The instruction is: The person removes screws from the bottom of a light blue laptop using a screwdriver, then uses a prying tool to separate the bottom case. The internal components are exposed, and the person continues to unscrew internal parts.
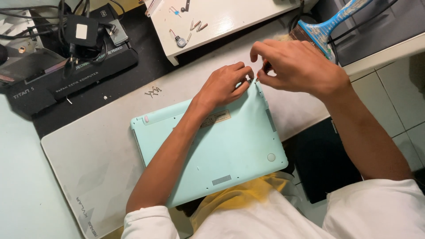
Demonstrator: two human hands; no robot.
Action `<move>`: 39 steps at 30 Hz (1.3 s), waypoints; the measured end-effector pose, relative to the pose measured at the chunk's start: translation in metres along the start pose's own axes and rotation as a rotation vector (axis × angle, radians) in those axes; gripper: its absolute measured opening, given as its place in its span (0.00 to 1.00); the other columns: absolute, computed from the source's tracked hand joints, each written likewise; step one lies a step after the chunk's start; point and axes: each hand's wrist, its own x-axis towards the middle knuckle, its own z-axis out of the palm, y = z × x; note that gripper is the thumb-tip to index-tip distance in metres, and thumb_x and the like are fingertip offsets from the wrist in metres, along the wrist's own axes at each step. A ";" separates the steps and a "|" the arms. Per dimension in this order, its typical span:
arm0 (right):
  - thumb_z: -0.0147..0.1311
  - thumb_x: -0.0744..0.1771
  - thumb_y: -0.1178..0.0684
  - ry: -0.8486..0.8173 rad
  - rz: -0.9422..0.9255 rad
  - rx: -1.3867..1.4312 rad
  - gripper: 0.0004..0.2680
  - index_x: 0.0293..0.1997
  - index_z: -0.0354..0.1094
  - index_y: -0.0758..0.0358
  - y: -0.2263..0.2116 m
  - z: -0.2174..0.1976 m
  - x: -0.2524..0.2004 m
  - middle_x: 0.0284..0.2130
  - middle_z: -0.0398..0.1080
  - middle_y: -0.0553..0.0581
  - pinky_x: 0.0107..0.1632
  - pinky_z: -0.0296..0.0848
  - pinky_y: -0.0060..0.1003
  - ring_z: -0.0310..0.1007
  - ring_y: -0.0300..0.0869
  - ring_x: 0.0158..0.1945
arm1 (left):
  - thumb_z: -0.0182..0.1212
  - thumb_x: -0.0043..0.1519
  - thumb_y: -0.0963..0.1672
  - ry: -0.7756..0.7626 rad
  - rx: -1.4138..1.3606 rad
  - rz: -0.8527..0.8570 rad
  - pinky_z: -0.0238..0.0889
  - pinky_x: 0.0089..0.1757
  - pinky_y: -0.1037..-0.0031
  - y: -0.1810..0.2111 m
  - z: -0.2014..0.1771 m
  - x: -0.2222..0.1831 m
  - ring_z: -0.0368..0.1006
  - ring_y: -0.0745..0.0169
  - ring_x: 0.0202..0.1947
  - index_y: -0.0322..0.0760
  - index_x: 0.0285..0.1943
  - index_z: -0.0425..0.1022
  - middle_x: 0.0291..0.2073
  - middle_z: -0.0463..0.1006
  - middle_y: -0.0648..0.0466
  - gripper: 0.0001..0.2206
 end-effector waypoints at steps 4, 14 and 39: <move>0.72 0.74 0.39 0.021 0.070 0.012 0.18 0.56 0.71 0.64 -0.002 -0.002 -0.005 0.39 0.84 0.59 0.30 0.77 0.52 0.80 0.52 0.27 | 0.62 0.68 0.42 0.010 0.003 0.011 0.71 0.38 0.60 0.000 0.001 0.000 0.76 0.52 0.35 0.40 0.50 0.80 0.40 0.80 0.53 0.05; 0.71 0.73 0.43 -0.037 0.074 0.093 0.17 0.60 0.73 0.64 0.007 -0.005 -0.004 0.41 0.84 0.61 0.30 0.77 0.52 0.79 0.52 0.28 | 0.63 0.68 0.42 0.008 0.003 -0.008 0.72 0.38 0.59 0.001 0.000 0.002 0.77 0.53 0.34 0.39 0.50 0.79 0.40 0.81 0.54 0.04; 0.73 0.74 0.53 0.034 -0.049 0.030 0.09 0.53 0.80 0.66 0.018 -0.002 -0.011 0.40 0.86 0.61 0.32 0.76 0.46 0.81 0.52 0.28 | 0.62 0.66 0.44 -0.045 -0.097 -0.068 0.74 0.38 0.64 -0.009 0.000 0.003 0.78 0.62 0.33 0.48 0.52 0.87 0.41 0.81 0.59 0.10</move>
